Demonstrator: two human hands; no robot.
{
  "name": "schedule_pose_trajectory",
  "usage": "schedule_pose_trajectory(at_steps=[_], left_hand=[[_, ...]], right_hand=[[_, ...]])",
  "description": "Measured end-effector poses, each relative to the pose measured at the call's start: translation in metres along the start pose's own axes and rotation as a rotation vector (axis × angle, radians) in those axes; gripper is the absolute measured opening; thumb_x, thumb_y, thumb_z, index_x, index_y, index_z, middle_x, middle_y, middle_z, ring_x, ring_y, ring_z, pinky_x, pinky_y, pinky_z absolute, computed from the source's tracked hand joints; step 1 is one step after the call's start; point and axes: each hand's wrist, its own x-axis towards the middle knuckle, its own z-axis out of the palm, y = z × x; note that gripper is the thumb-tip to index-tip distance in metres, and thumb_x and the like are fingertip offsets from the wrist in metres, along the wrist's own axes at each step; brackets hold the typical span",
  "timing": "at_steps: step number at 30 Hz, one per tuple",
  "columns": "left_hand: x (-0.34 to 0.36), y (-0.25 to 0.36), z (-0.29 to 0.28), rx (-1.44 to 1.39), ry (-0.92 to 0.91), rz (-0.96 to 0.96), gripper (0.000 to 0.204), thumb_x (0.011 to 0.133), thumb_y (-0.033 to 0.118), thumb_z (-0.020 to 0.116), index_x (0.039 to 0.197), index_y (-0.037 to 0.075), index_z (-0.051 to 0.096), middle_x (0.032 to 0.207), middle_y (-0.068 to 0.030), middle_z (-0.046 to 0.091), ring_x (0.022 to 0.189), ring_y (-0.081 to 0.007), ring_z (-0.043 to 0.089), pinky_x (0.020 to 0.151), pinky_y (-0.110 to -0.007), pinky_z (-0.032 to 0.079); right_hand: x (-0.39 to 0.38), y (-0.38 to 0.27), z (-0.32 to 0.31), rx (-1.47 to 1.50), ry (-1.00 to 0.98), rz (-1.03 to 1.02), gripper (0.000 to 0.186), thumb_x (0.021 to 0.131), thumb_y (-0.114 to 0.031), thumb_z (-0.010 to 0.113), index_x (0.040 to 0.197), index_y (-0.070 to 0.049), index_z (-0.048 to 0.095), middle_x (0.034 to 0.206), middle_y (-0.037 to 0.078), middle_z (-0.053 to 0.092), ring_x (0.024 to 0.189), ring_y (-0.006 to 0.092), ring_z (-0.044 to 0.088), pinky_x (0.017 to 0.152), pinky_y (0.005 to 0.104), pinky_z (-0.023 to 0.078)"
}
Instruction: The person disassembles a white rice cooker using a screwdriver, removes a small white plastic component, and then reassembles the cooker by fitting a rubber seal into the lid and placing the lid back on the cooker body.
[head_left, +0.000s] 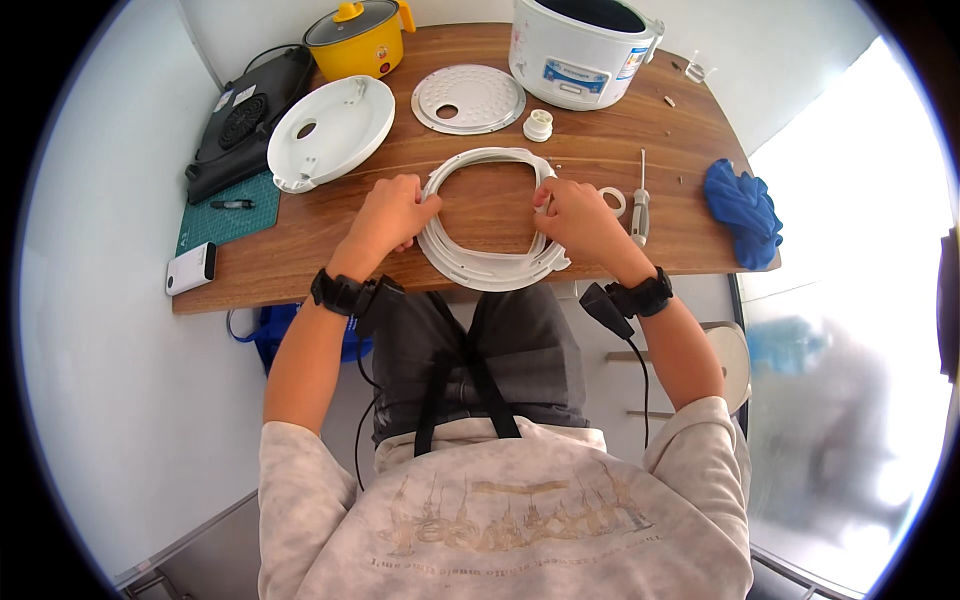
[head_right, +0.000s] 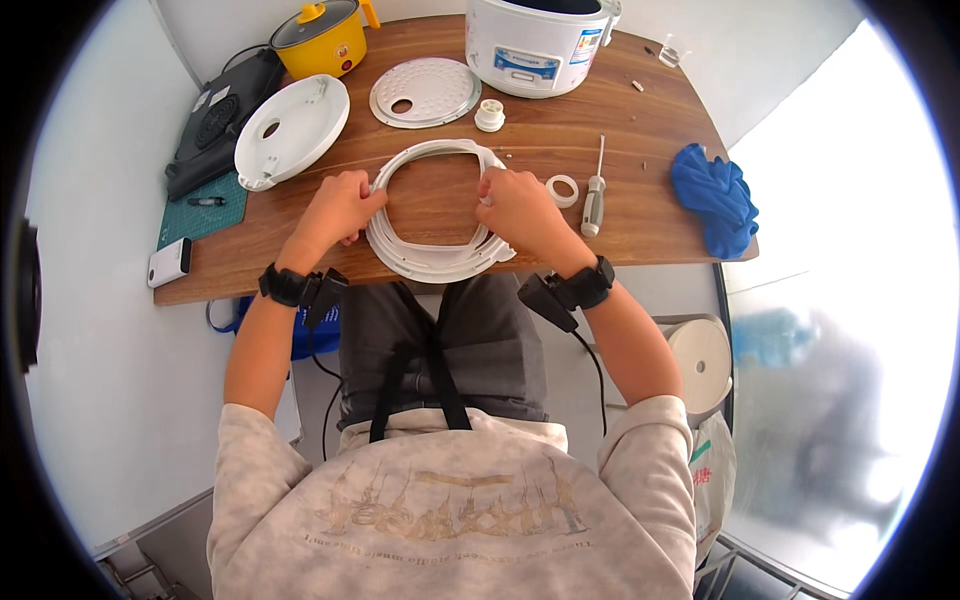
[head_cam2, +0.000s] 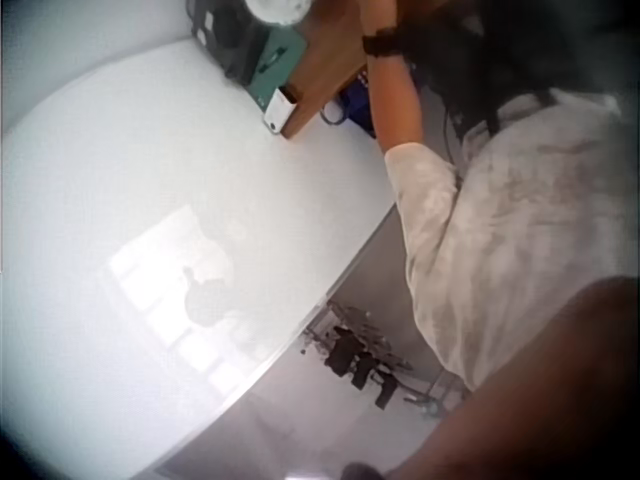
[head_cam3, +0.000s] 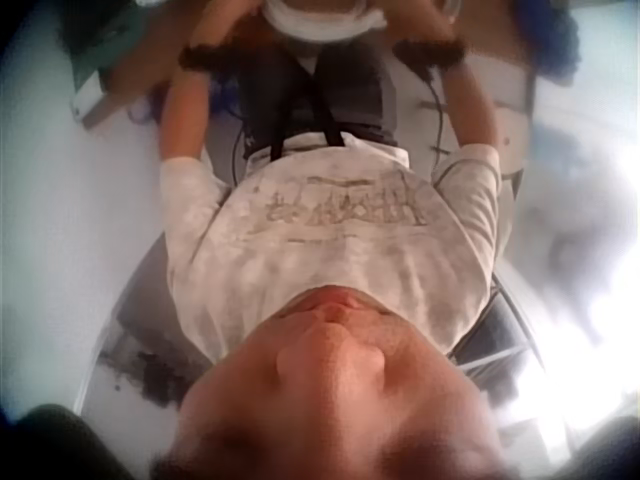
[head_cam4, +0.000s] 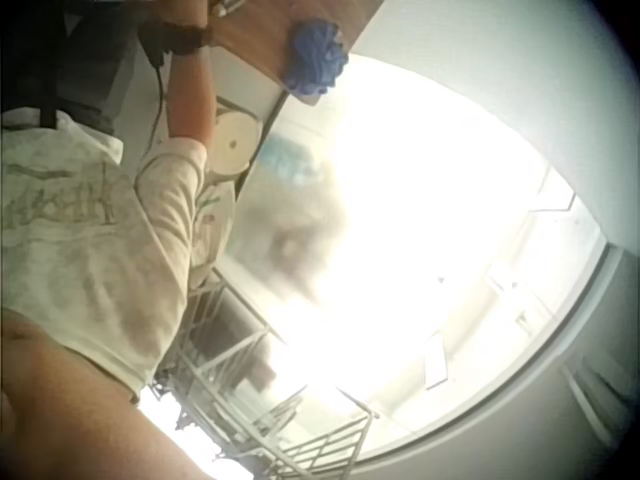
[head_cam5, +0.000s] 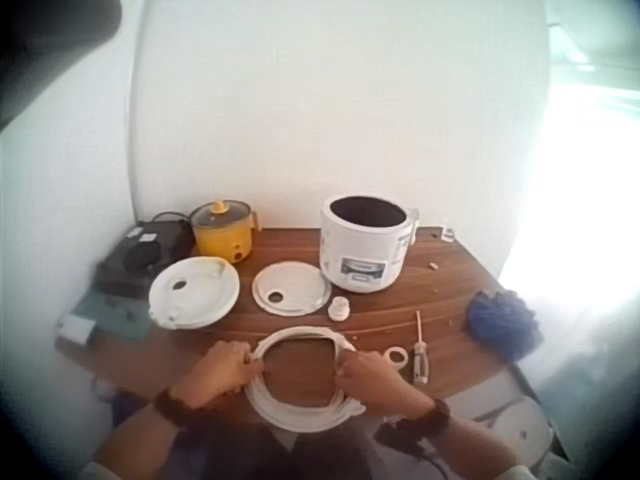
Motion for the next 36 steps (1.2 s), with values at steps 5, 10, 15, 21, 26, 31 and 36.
schedule_pose_trajectory(at_steps=[5,10,15,21,26,31,36], left_hand=[[-0.002,-0.003,-0.001,-0.010,-0.003,-0.006,0.033,0.095,0.029,0.065,0.083,0.001,0.053,0.064,-0.0130,0.066,0.048,-0.0208,0.065,0.043,-0.033,0.054],[-0.008,0.002,-0.002,0.044,-0.002,-0.018,0.036,0.098,0.034,0.067,0.092,0.003,0.051,0.068,-0.0122,0.066,0.056,-0.0224,0.068,0.049,-0.034,0.054],[-0.006,-0.018,0.013,0.154,0.290,0.349,0.037,0.095,0.035,0.072,0.098,0.005,0.051,0.079,-0.0144,0.066,0.069,-0.0297,0.066,0.066,-0.040,0.054],[-0.026,-0.005,0.008,0.110,0.127,0.381,0.037,0.094,0.038,0.072,0.106,0.006,0.060,0.095,-0.0129,0.064,0.079,-0.0273,0.064,0.073,-0.038,0.052],[-0.053,0.004,-0.004,0.162,-0.013,0.398,0.042,0.092,0.044,0.074,0.110,0.008,0.066,0.110,-0.0110,0.061,0.089,-0.0259,0.064,0.080,-0.038,0.053],[-0.059,0.006,-0.010,0.137,-0.084,0.431,0.043,0.090,0.045,0.075,0.114,0.010,0.068,0.114,-0.0110,0.061,0.099,-0.0284,0.063,0.087,-0.039,0.052],[-0.054,-0.005,-0.001,0.135,-0.024,0.542,0.033,0.090,0.040,0.076,0.102,0.009,0.072,0.116,-0.0116,0.061,0.108,-0.0319,0.062,0.093,-0.039,0.050]], right_hand=[[0.000,0.002,0.006,-0.132,0.076,-0.038,0.022,0.083,-0.019,0.070,0.096,-0.001,0.069,0.092,0.017,0.073,0.091,0.0388,0.068,0.082,0.0490,0.053],[-0.003,0.007,0.001,-0.184,0.184,-0.086,0.026,0.085,-0.019,0.073,0.101,0.001,0.066,0.098,0.021,0.070,0.092,0.0435,0.068,0.080,0.0520,0.052],[0.008,0.005,0.003,-0.087,0.240,-0.043,0.032,0.088,-0.019,0.073,0.108,0.004,0.063,0.095,0.026,0.070,0.093,0.0454,0.067,0.081,0.0522,0.053],[0.022,0.016,0.005,-0.123,0.290,-0.072,0.028,0.088,-0.019,0.070,0.106,0.002,0.070,0.093,0.026,0.072,0.089,0.0444,0.068,0.081,0.0504,0.054],[0.028,0.016,0.005,-0.198,0.313,-0.105,0.018,0.087,-0.016,0.067,0.086,0.002,0.072,0.086,0.024,0.070,0.081,0.0434,0.067,0.075,0.0502,0.055],[0.035,0.027,0.018,-0.313,0.358,-0.205,0.023,0.089,-0.016,0.065,0.076,0.003,0.067,0.079,0.023,0.067,0.076,0.0435,0.066,0.070,0.0513,0.054],[0.034,0.013,0.014,-0.310,0.405,-0.166,0.024,0.089,-0.019,0.066,0.075,0.001,0.066,0.077,0.022,0.067,0.076,0.0418,0.067,0.069,0.0505,0.054]])
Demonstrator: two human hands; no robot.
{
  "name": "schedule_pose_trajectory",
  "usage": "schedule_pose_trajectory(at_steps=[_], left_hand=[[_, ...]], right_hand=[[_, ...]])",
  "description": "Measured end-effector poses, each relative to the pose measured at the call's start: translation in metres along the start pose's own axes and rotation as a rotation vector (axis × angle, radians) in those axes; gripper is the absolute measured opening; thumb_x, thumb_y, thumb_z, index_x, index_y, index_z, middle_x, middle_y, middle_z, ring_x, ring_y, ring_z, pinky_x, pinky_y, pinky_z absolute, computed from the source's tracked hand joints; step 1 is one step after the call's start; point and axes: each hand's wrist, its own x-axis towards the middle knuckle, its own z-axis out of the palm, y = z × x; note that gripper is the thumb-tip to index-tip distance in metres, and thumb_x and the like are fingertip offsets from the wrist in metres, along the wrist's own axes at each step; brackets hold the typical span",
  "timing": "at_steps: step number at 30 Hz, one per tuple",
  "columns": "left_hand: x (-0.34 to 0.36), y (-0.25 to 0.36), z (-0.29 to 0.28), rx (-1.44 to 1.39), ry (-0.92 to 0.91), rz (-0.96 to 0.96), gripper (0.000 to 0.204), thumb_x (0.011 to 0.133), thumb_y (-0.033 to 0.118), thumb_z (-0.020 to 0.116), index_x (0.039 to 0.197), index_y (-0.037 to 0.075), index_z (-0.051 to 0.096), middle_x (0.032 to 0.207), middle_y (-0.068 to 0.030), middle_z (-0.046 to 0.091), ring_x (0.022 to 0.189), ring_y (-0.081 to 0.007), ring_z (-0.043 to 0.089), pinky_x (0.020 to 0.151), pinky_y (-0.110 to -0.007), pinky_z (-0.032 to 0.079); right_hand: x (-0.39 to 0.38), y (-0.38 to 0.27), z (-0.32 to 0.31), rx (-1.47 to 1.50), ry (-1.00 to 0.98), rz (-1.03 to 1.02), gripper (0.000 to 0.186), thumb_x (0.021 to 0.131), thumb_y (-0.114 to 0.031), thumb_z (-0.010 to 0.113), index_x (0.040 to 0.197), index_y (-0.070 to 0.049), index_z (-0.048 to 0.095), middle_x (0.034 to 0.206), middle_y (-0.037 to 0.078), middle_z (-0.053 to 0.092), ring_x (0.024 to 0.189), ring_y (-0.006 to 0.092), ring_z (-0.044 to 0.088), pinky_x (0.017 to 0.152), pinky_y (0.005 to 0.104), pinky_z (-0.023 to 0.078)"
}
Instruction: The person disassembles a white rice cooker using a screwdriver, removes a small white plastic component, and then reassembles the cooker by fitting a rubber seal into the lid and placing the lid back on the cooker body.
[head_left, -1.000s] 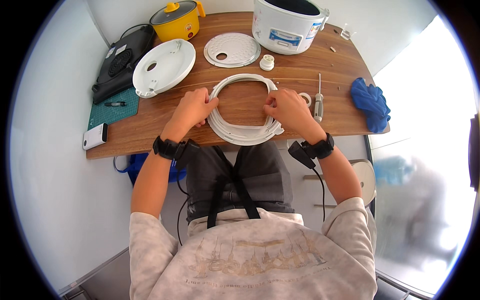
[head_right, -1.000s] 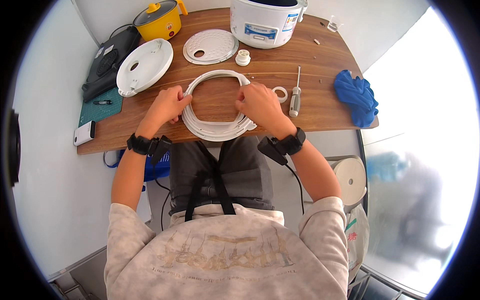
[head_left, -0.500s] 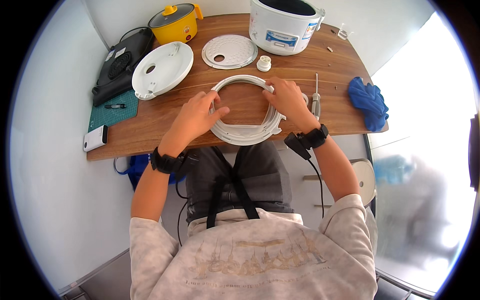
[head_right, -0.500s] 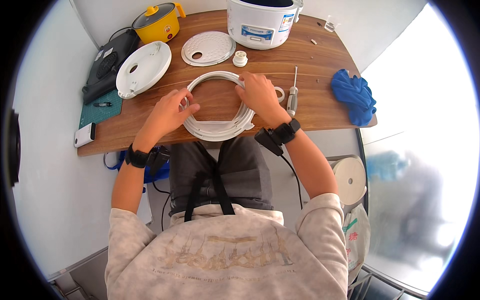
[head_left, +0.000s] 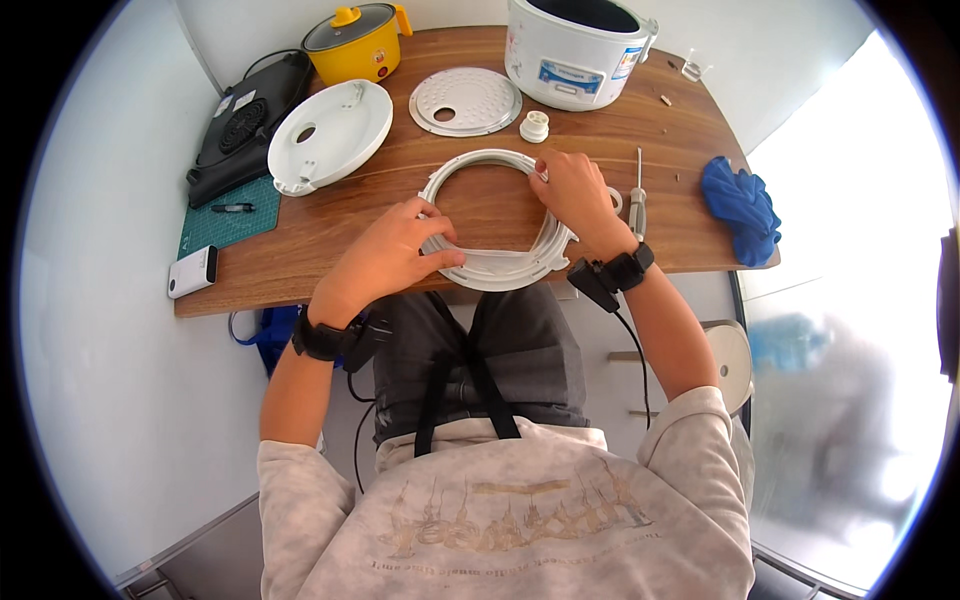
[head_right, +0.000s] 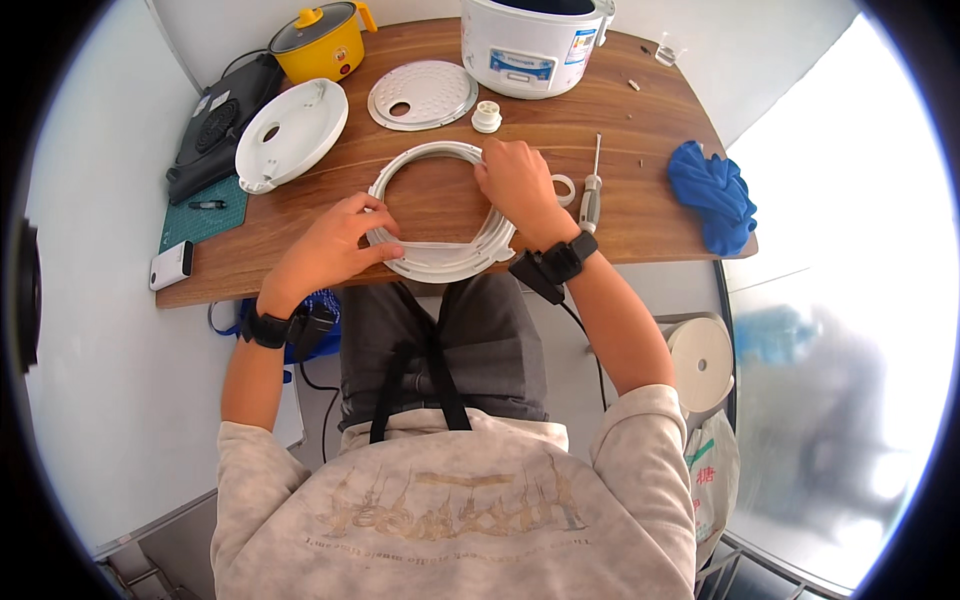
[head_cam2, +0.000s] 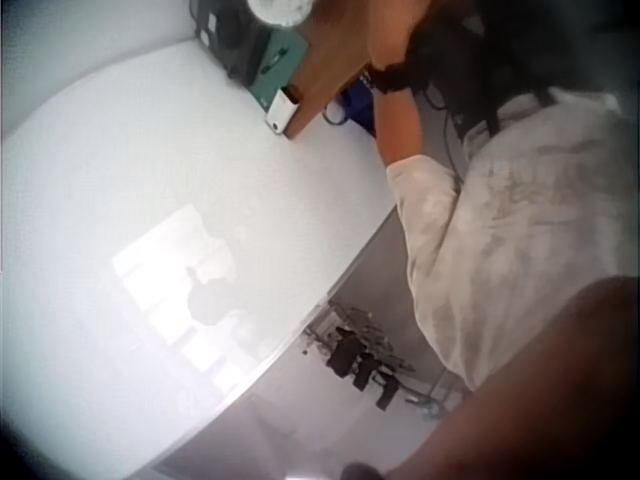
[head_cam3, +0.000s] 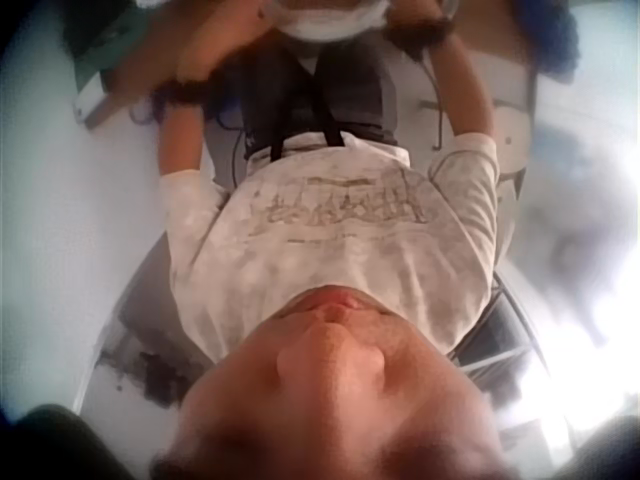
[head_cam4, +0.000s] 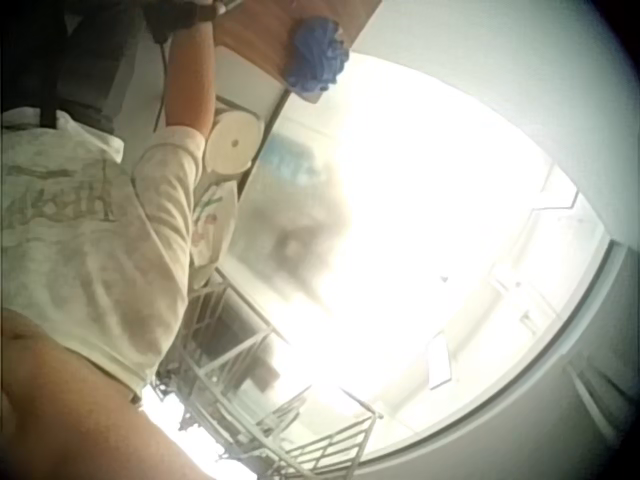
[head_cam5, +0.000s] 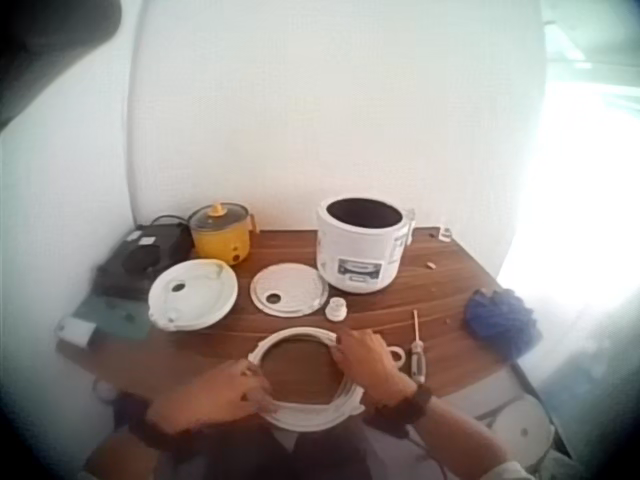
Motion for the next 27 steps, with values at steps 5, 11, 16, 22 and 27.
schedule_pose_trajectory(at_steps=[5,11,16,22,27], left_hand=[[0.003,0.001,0.001,-0.009,0.010,-0.003,0.027,0.089,0.035,0.076,0.095,0.009,0.073,0.114,-0.0123,0.062,0.109,-0.0320,0.062,0.094,-0.040,0.050],[0.003,0.001,0.005,0.007,0.029,-0.010,0.026,0.089,0.034,0.077,0.093,0.009,0.074,0.114,-0.0118,0.063,0.111,-0.0317,0.061,0.097,-0.040,0.049],[0.002,0.002,0.008,0.029,0.044,-0.025,0.026,0.088,0.034,0.078,0.092,0.008,0.074,0.115,-0.0109,0.064,0.113,-0.0310,0.059,0.099,-0.040,0.047],[0.003,0.002,0.007,0.032,0.035,-0.011,0.027,0.087,0.033,0.079,0.090,0.007,0.073,0.115,-0.0107,0.064,0.112,-0.0309,0.059,0.099,-0.041,0.047],[0.003,0.002,0.008,0.047,0.039,-0.012,0.027,0.087,0.033,0.079,0.089,0.007,0.073,0.116,-0.0110,0.065,0.112,-0.0308,0.059,0.099,-0.041,0.048]], right_hand=[[0.001,0.002,-0.002,-0.137,0.028,-0.108,0.024,0.089,-0.020,0.067,0.076,0.000,0.067,0.076,0.021,0.067,0.074,0.0394,0.067,0.067,0.0488,0.055],[0.003,0.014,0.003,-0.070,0.027,-0.128,0.025,0.089,-0.020,0.066,0.074,0.000,0.069,0.071,0.020,0.066,0.070,0.0398,0.066,0.068,0.0489,0.054],[0.008,0.000,-0.016,0.136,-0.087,0.014,0.022,0.088,-0.017,0.064,0.076,0.000,0.072,0.073,0.021,0.068,0.072,0.0421,0.065,0.070,0.0495,0.054],[0.007,0.009,-0.009,0.174,-0.148,0.031,0.018,0.086,-0.015,0.065,0.078,-0.001,0.073,0.074,0.021,0.069,0.072,0.0415,0.066,0.071,0.0498,0.054],[0.003,0.004,-0.001,0.035,-0.068,0.006,0.016,0.084,-0.013,0.067,0.075,-0.001,0.070,0.074,0.021,0.068,0.074,0.0420,0.067,0.071,0.0506,0.054]])
